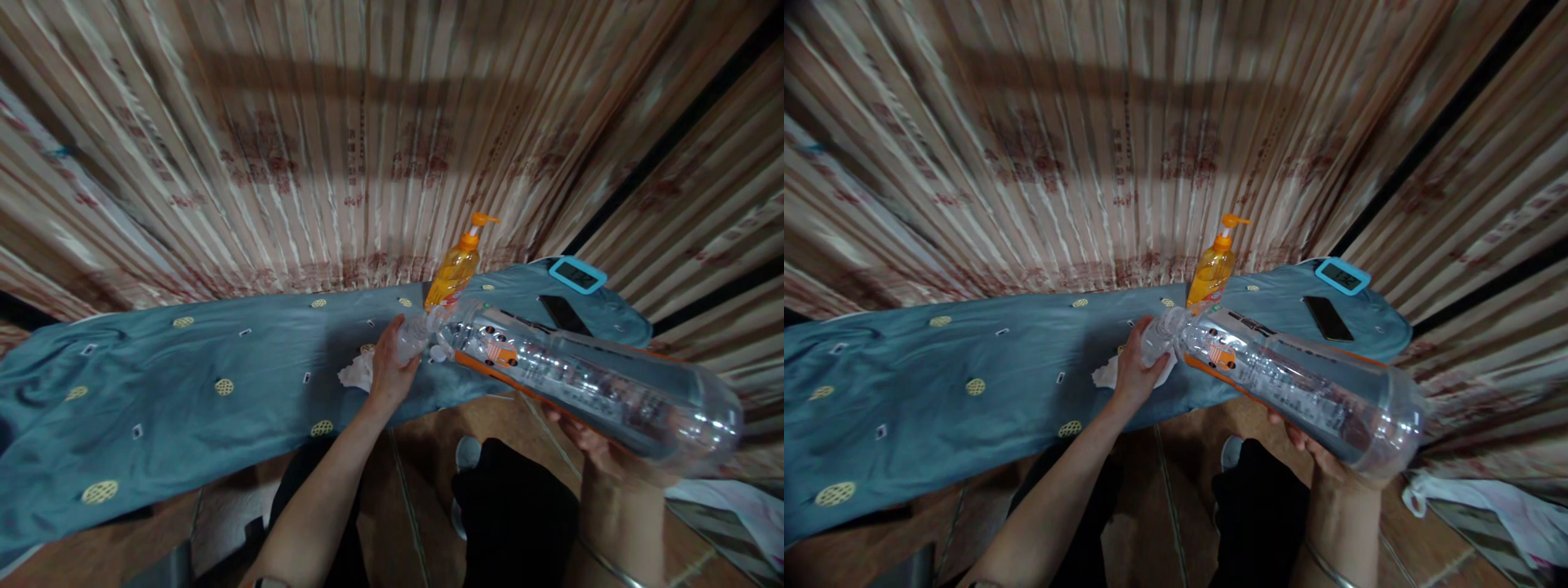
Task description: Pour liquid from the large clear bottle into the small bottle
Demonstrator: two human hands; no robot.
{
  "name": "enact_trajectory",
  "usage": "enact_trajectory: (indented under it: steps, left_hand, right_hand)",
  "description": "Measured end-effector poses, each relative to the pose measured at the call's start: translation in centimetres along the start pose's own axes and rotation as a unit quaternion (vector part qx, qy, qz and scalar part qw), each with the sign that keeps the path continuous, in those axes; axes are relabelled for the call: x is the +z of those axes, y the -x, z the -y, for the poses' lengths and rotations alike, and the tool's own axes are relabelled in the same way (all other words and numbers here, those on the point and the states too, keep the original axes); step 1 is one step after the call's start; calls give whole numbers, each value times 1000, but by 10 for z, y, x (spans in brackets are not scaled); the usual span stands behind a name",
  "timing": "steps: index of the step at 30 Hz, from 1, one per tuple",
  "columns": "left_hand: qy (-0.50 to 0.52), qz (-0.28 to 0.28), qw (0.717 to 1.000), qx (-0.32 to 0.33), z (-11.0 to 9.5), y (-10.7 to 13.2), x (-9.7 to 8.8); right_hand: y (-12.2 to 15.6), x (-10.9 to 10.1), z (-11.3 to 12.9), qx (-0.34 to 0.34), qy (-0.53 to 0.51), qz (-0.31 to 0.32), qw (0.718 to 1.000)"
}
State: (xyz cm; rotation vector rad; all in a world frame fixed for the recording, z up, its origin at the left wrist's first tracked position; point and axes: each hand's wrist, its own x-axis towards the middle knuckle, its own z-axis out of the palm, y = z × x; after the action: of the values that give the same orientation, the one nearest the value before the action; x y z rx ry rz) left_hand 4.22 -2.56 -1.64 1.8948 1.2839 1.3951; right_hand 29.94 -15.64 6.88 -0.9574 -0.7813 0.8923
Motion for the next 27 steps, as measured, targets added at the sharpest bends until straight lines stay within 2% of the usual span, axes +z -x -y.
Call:
enact_trajectory:
  steps: [5,9,16,23,27]
  left_hand:
    - [1,-2,1000,0,1,-1,0]
    - [0,-4,1000,0,2,-1,1]
    - [-5,1,1000,9,-2,0,0]
    - [-14,4,1000,22,-1,0,-2]
    - [-16,5,999,28,0,0,-2]
  right_hand:
    - [2,13,7,-19,-9,-30,999]
    - [2,20,12,-5,-14,-54,998]
    - [-5,5,4,21,-26,-25,999]
    - [-4,6,3,67,-37,1,997]
    - [-1,-3,-2,104,-38,18,994]
